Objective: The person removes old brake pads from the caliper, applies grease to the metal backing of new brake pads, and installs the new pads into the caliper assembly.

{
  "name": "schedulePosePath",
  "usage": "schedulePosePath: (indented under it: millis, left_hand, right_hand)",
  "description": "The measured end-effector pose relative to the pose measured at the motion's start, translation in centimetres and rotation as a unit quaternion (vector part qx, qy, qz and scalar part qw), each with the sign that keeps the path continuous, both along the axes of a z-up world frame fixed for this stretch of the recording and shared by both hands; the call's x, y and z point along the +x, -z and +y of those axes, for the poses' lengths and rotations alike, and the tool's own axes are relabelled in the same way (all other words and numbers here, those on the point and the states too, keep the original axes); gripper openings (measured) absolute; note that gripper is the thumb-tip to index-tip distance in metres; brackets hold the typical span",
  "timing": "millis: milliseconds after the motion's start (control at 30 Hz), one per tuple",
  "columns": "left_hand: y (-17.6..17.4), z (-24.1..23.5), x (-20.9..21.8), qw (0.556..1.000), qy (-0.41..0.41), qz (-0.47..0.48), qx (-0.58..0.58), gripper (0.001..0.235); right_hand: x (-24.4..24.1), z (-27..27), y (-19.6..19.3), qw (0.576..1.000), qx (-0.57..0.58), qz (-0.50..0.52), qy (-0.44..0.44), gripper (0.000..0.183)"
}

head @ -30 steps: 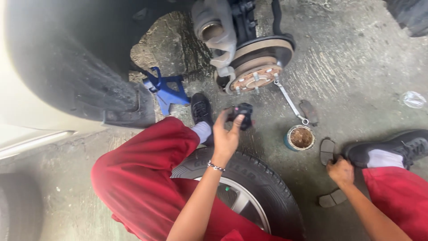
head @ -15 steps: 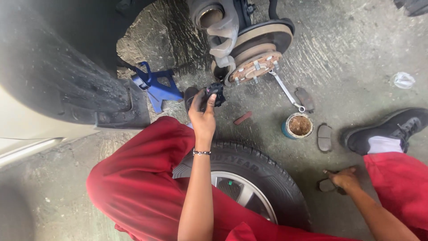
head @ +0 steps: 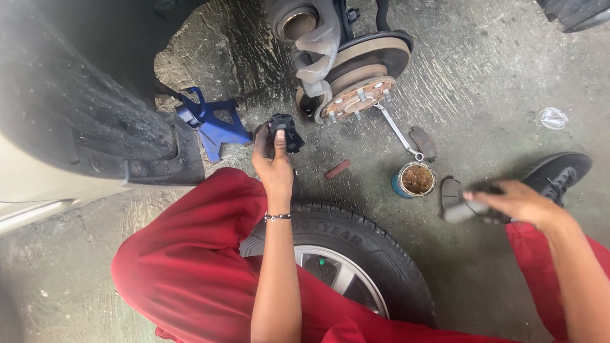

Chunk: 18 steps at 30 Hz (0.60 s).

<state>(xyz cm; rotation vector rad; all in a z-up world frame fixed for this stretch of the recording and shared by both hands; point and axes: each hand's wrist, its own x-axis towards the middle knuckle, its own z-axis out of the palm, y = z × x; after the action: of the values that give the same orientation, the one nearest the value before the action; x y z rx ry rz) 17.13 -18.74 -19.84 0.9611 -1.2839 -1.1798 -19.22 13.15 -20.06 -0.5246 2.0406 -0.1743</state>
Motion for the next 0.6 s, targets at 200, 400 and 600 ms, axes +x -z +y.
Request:
schedulePosePath:
  millis: [200,400,600]
  left_hand:
    - [-0.6,0.5,0.1,1.000,0.010,-0.021,-0.003,0.042]
    - [-0.7,0.1,1.0,0.999,0.037,0.016,-0.006,0.045]
    - [-0.4,-0.3,1.8,1.000,0.016,0.006,-0.010,0.049]
  right_hand:
    - [7.5,-9.5,-7.3,0.946,-0.270,-0.058,0.168,0.047]
    - [15.5,-15.5,-10.2,0.872,-0.424,-0.162,0.185,0.035]
    - [18.3,-20.0,-12.6,0.882,-0.383,-0.223,0.162,0.040]
